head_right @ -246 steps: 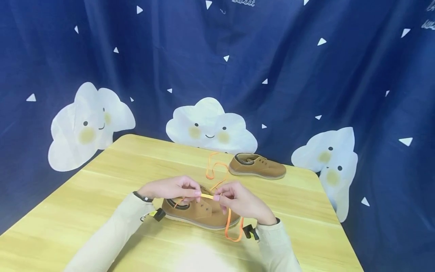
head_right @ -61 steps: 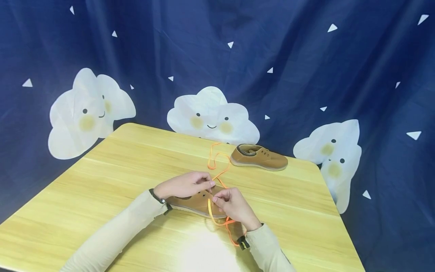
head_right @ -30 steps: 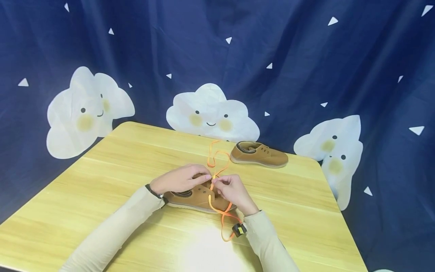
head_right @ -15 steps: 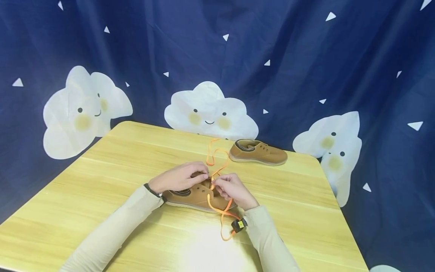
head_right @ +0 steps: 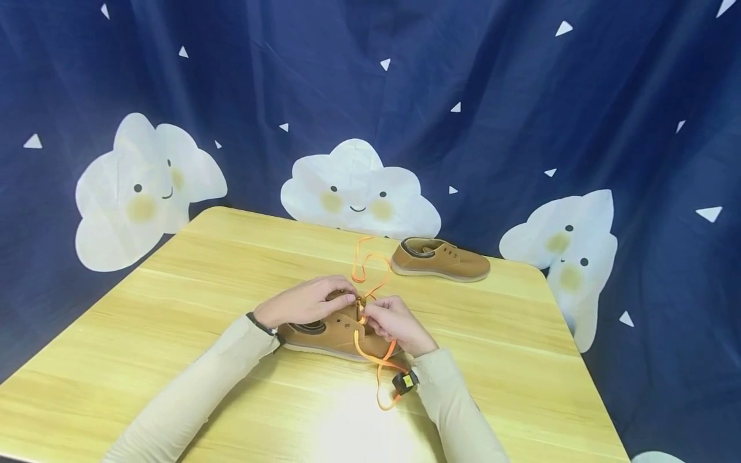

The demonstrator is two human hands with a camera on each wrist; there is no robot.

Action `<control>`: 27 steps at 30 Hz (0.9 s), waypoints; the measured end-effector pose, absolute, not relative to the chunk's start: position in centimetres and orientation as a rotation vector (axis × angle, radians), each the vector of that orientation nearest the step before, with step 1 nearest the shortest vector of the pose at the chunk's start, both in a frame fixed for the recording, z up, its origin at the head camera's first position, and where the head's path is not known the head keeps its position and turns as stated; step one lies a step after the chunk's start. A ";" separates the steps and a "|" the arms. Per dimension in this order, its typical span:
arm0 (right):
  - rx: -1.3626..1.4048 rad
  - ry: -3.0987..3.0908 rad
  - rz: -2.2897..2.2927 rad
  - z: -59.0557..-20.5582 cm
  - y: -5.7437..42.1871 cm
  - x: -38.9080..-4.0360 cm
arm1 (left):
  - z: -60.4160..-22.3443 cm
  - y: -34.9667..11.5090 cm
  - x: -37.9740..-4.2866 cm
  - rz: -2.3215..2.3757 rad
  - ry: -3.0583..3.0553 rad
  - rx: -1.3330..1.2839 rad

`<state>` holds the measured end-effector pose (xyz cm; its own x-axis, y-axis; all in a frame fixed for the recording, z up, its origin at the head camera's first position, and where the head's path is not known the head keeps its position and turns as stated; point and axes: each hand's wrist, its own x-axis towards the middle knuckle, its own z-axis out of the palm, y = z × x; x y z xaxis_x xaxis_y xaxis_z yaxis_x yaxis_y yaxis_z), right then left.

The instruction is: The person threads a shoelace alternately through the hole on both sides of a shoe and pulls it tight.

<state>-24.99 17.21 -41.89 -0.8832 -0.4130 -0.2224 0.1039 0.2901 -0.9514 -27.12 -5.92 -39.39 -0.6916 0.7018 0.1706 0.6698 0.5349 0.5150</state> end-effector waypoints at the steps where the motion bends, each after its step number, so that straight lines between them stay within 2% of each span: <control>1: -0.274 2.133 -1.627 -41.8 17.2 -25.0 | -39.4 -5.9 -27.2 0.870 2.700 1.203; 27: -0.275 2.211 -1.581 -42.3 16.8 -24.7 | -39.5 -6.0 -27.1 0.878 2.651 1.137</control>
<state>-24.74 16.79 -42.27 -0.8981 -0.3864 -0.2103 0.0740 0.3385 -0.9380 -27.11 -6.02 -39.50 -0.7088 0.6971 0.1079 0.6238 0.5481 0.5572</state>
